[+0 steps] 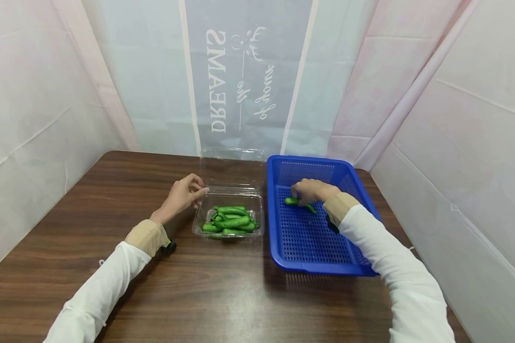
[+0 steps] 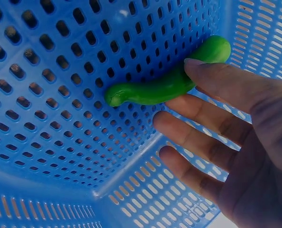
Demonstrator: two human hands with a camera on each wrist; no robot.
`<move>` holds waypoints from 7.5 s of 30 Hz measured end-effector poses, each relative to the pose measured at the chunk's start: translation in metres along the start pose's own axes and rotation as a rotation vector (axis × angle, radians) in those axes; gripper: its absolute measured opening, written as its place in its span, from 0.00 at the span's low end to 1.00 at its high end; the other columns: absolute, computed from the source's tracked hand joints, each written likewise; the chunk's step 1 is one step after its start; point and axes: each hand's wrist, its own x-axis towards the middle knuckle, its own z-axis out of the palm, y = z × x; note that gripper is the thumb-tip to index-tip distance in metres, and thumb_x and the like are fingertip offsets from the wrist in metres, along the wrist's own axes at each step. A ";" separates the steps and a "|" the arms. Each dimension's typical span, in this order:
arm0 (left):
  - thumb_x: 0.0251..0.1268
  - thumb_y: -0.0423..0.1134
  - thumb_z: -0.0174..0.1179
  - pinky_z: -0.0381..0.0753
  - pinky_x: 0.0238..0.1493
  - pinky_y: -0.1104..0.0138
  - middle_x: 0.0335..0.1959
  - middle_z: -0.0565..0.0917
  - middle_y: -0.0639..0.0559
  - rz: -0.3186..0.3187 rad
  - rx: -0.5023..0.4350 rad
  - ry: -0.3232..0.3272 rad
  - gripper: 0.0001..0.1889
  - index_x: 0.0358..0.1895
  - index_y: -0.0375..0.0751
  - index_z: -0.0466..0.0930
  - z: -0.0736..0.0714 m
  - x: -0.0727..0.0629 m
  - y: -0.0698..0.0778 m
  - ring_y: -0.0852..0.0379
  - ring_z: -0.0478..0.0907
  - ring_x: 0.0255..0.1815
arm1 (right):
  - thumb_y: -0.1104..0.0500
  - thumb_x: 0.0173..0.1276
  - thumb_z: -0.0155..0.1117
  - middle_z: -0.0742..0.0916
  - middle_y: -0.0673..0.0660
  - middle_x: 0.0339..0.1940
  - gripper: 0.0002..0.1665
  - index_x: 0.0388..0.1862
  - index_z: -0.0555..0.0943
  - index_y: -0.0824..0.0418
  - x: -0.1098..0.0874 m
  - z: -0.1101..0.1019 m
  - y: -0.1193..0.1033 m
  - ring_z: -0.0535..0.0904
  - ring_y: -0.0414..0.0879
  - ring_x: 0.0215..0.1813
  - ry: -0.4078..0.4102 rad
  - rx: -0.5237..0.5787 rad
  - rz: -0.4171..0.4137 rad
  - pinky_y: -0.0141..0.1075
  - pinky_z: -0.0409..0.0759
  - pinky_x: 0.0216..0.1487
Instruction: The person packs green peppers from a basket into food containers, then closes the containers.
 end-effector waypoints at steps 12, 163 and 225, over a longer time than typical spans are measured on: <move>0.70 0.34 0.62 0.85 0.26 0.51 0.34 0.86 0.41 0.000 0.000 0.001 0.09 0.44 0.33 0.73 0.000 0.000 0.001 0.50 0.80 0.20 | 0.64 0.62 0.73 0.83 0.52 0.31 0.16 0.49 0.83 0.65 -0.009 -0.003 -0.001 0.77 0.44 0.31 0.037 0.005 -0.042 0.40 0.81 0.35; 0.69 0.30 0.63 0.85 0.25 0.51 0.36 0.83 0.38 -0.014 -0.036 -0.036 0.08 0.43 0.33 0.73 -0.012 0.005 0.007 0.52 0.80 0.21 | 0.77 0.68 0.55 0.81 0.59 0.52 0.21 0.57 0.79 0.65 -0.012 -0.070 -0.122 0.74 0.55 0.52 0.721 -0.043 -0.487 0.46 0.76 0.54; 0.71 0.29 0.43 0.87 0.41 0.54 0.57 0.70 0.19 -0.328 -0.250 -0.631 0.41 0.77 0.34 0.24 -0.050 -0.024 0.027 0.51 0.84 0.31 | 0.80 0.64 0.51 0.88 0.57 0.44 0.22 0.47 0.83 0.60 -0.014 -0.026 -0.139 0.83 0.41 0.39 0.263 0.080 -0.507 0.30 0.82 0.33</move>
